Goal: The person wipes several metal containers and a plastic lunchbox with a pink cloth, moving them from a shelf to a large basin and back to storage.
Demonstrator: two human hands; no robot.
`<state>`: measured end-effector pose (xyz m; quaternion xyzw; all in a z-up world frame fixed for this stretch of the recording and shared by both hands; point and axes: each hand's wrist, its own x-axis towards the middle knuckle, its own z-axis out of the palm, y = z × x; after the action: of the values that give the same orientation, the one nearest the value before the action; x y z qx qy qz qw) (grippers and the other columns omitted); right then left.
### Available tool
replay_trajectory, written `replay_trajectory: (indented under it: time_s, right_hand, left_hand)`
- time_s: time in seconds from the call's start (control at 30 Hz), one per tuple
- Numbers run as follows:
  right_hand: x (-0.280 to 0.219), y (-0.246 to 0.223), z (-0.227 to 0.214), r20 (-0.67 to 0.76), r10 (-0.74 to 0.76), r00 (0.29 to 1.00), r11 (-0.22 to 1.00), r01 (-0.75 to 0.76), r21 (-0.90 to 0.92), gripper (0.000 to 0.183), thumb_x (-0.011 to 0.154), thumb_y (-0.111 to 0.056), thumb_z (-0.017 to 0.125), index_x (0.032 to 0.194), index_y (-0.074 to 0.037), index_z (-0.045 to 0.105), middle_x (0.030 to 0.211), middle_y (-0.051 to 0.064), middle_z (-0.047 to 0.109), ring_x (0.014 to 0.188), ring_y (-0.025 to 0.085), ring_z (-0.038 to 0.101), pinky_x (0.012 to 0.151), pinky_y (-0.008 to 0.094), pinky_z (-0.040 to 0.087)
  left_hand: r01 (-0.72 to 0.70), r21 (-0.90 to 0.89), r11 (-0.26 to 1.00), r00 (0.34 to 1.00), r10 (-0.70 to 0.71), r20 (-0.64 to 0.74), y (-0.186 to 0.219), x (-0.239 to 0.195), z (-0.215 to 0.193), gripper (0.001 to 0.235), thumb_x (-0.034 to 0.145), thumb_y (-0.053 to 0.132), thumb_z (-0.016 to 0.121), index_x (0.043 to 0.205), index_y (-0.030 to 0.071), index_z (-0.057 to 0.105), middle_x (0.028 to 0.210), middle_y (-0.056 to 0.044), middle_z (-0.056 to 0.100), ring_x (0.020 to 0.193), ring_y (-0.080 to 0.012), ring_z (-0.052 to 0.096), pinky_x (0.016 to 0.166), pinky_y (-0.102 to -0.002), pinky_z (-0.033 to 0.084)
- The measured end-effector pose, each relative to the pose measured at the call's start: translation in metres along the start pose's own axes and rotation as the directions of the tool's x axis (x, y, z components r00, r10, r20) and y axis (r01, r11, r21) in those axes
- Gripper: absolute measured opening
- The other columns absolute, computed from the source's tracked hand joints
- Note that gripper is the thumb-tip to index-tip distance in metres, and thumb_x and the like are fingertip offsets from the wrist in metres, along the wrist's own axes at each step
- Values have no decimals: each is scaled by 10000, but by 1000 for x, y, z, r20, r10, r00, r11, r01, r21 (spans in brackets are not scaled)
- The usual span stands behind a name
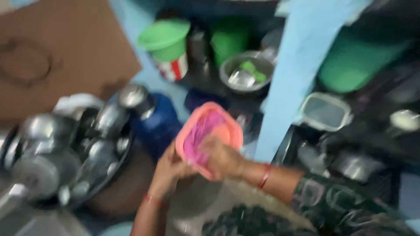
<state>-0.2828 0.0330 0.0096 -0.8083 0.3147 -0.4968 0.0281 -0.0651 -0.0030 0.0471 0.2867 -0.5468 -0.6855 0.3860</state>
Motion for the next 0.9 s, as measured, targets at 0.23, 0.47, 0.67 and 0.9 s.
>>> replay_trajectory:
  time_s: [0.23,0.47,0.67,0.9]
  right_hand:
    - [27,20,-46,291,-322,901,814,421,-401,284,769,-137,654,1045,-78,674,1152,76,646,1206,290,613,1072,484,480]
    - [27,67,-96,56,84,995,768,-29,-639,319,792,-194,743,1028,-12,629,1070,191,636,1004,360,617,926,478,470]
    - [11,74,-105,-68,144,987,796,-156,-585,334,669,-149,766,970,-47,661,985,150,663,903,366,652,793,496,492]
    - [-33,101,-118,110,453,884,885,-461,58,396,763,-62,659,1156,-25,674,1061,176,717,965,375,694,823,436,556]
  left_hand:
    - [236,58,970,970,-238,40,-21,34,21,877,727,75,788,1521,217,442,1223,-28,682,1071,-182,696,805,-391,658]
    - [-110,144,983,987,125,-102,-16,58,64,841,752,-60,762,1511,77,426,1278,-53,675,1042,-144,673,846,-294,564]
    - [-338,156,928,941,339,24,-7,78,106,815,759,-113,736,1503,4,425,1302,-64,646,1148,-129,640,957,-277,511]
    - [-378,205,903,924,382,19,-38,114,127,871,748,-105,768,1517,36,384,1330,-93,649,1199,-166,643,1008,-294,521]
